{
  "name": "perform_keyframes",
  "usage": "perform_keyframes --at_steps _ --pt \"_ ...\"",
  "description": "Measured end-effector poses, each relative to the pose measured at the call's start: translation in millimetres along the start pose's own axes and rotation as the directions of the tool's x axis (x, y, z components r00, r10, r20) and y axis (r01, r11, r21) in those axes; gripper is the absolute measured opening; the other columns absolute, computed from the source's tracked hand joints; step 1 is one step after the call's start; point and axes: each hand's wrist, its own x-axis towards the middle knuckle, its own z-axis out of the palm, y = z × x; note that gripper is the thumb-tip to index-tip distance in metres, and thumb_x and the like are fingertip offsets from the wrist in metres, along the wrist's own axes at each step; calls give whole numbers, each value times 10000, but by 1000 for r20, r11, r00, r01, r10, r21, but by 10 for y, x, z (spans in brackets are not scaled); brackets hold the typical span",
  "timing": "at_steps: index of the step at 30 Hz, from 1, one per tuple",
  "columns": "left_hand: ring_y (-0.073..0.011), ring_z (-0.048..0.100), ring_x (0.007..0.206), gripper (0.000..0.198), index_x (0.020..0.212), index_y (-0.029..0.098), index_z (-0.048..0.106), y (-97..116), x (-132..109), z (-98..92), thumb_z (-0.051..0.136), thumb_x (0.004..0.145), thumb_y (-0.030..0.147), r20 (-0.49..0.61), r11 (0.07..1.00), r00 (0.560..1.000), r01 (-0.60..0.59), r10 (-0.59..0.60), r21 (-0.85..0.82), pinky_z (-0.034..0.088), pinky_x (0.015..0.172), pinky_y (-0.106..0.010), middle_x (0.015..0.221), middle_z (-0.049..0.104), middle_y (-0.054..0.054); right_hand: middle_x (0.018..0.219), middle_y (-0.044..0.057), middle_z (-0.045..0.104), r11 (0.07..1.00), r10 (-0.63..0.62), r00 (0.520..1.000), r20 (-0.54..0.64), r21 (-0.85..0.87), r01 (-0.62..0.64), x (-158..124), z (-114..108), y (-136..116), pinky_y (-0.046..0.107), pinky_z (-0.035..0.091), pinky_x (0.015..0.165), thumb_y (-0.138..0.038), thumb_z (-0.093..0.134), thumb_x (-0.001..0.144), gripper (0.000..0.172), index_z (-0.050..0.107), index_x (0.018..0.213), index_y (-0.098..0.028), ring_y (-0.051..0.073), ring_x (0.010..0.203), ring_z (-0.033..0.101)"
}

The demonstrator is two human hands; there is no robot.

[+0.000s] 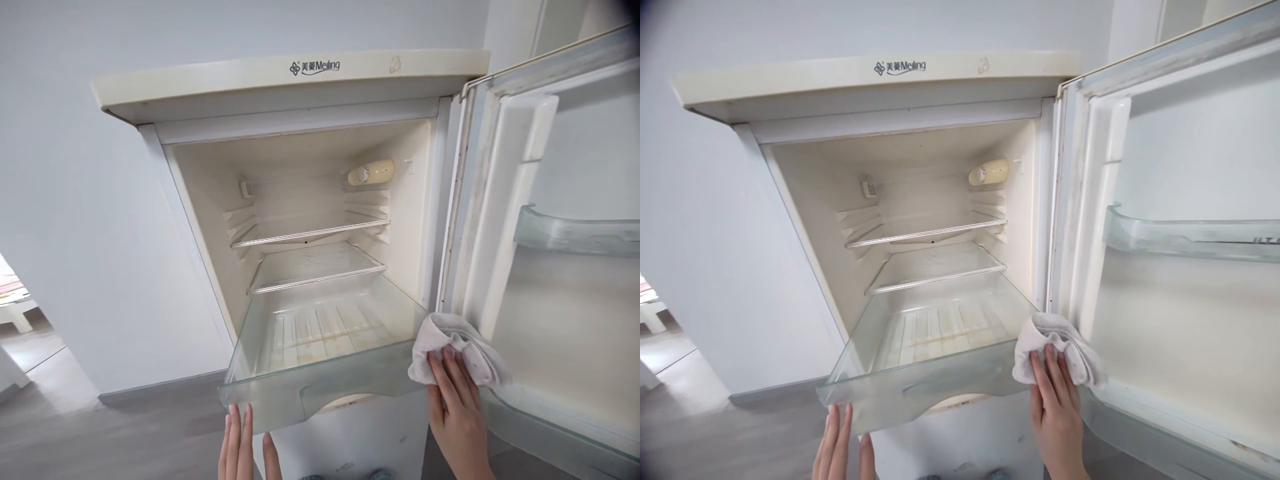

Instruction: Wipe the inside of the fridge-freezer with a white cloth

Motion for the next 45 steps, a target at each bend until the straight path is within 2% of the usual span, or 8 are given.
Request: perform_keyframes --at_steps 5,12,18,23,27,37,42,45 --pt "-304 419 1360 552 1371 304 390 -14 157 75 508 833 270 229 1000 973 18 -17 -1 470 1016 -521 1481 448 -117 1488 57 354 997 -36 997 64 -61 40 212 173 60 470 404 1030 -193 418 935 630 175 1503 -319 298 1323 388" --pt "-280 288 1435 590 1433 268 254 -109 493 402 398 870 369 492 999 870 46 -39 -2 411 1093 -529 1570 284 -102 1501 74 328 996 -26 988 154 -81 39 444 570 123 428 470 929 -156 375 926 610 204 1499 -277 291 1310 401" --pt "-298 299 1425 601 1446 231 212 -135 694 726 371 875 328 519 997 855 40 4 -73 412 1092 -549 1563 285 -142 1484 115 346 999 -24 992 125 -21 26 619 938 154 466 445 974 -134 357 881 599 297 1472 -212 299 1295 400" --pt "-316 287 1425 601 1441 147 228 -136 813 937 340 878 325 542 998 840 31 2 -52 384 1115 -526 1561 266 -182 1466 110 376 999 -12 984 179 -40 20 751 1151 227 413 506 858 -127 367 858 548 431 1399 -188 284 1124 539" --pt "-312 289 1427 598 1443 127 215 -132 906 1058 296 885 328 582 1000 813 24 -17 -5 413 1090 -503 1575 219 -184 1432 103 428 999 6 986 164 -48 2 856 1312 250 394 514 816 -132 382 854 489 512 1324 -176 263 1011 582" --pt "-309 331 1410 599 1432 100 241 -228 1106 1261 314 855 241 658 998 753 -50 10 43 379 1115 -501 1589 177 -172 1395 95 479 998 59 985 164 8 -61 1028 1616 296 397 496 832 -199 356 895 424 590 1245 -151 263 971 590" --pt "-321 335 1407 636 1434 82 226 -241 1178 1343 354 828 226 693 998 721 -32 -16 56 401 1096 -507 1591 152 -183 1332 107 542 959 159 975 157 211 -191 1128 1611 306 422 470 879 -265 372 855 413 651 1138 -154 282 1061 576" --pt "-337 351 1395 631 1424 86 257 -243 1182 1294 374 822 234 701 999 713 -27 -11 43 397 1099 -504 1596 136 -177 1143 137 654 819 335 901 275 387 -423 1163 1466 232 429 457 884 -382 471 796 429 664 1094 -143 293 1016 593"
